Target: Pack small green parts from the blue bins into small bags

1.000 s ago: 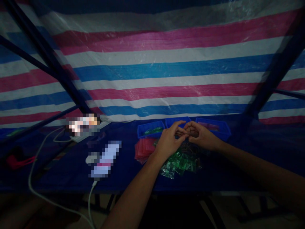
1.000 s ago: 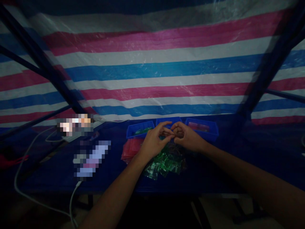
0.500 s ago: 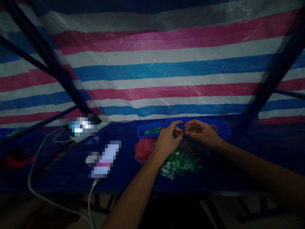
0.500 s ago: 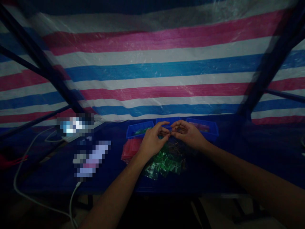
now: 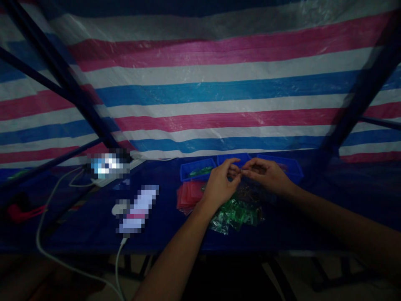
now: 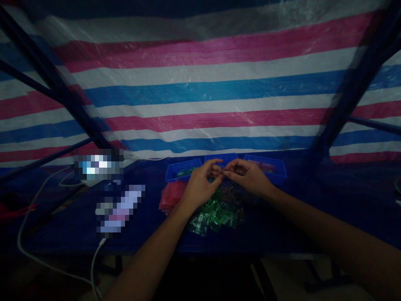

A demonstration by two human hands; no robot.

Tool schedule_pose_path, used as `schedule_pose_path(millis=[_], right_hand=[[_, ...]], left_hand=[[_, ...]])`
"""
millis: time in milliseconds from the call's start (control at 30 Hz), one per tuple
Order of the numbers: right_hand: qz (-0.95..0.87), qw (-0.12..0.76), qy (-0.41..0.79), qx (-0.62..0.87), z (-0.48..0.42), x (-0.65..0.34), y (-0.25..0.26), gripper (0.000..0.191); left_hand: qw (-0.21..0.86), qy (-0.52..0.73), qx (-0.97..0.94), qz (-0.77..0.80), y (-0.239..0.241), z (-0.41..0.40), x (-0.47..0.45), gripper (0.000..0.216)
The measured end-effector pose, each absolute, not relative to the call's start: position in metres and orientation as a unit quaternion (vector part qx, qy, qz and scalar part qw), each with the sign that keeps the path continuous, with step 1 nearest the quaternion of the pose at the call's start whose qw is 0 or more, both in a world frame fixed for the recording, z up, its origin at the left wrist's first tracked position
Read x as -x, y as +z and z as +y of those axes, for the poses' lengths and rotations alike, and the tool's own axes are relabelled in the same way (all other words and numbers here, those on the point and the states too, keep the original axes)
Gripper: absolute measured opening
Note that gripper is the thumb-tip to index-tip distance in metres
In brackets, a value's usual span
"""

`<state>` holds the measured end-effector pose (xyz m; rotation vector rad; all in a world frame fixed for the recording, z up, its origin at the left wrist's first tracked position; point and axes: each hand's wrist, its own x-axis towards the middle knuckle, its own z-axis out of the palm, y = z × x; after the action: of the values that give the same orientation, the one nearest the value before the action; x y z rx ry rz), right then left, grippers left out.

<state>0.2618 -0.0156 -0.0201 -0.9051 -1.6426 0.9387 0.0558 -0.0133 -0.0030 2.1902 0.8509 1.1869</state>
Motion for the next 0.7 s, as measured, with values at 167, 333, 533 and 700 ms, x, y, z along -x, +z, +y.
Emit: schedule_pose_path(millis=[167, 333, 533, 700], right_hand=[[-0.692, 0.489, 0.382, 0.368, -0.0172, -0.2593, -0.0176, 0.027], [-0.695, 0.486, 0.389, 0.359, -0.0191, -0.2561, -0.0183, 0.025], [-0.693, 0.501, 0.358, 0.376, -0.0163, -0.2589, -0.021, 0.023], [-0.684, 0.523, 0.334, 0.384, -0.0139, -0.2615, -0.0215, 0.027]], left_hand=[[0.228, 0.435, -0.813, 0.315, -0.0006, -0.0165, -0.0567, 0.043], [0.219, 0.428, -0.813, 0.328, 0.0008, -0.02, -0.0579, 0.042], [0.254, 0.448, -0.789, 0.336, -0.0021, -0.0155, -0.0577, 0.043], [0.299, 0.471, -0.761, 0.331, -0.0052, -0.0111, -0.0572, 0.035]])
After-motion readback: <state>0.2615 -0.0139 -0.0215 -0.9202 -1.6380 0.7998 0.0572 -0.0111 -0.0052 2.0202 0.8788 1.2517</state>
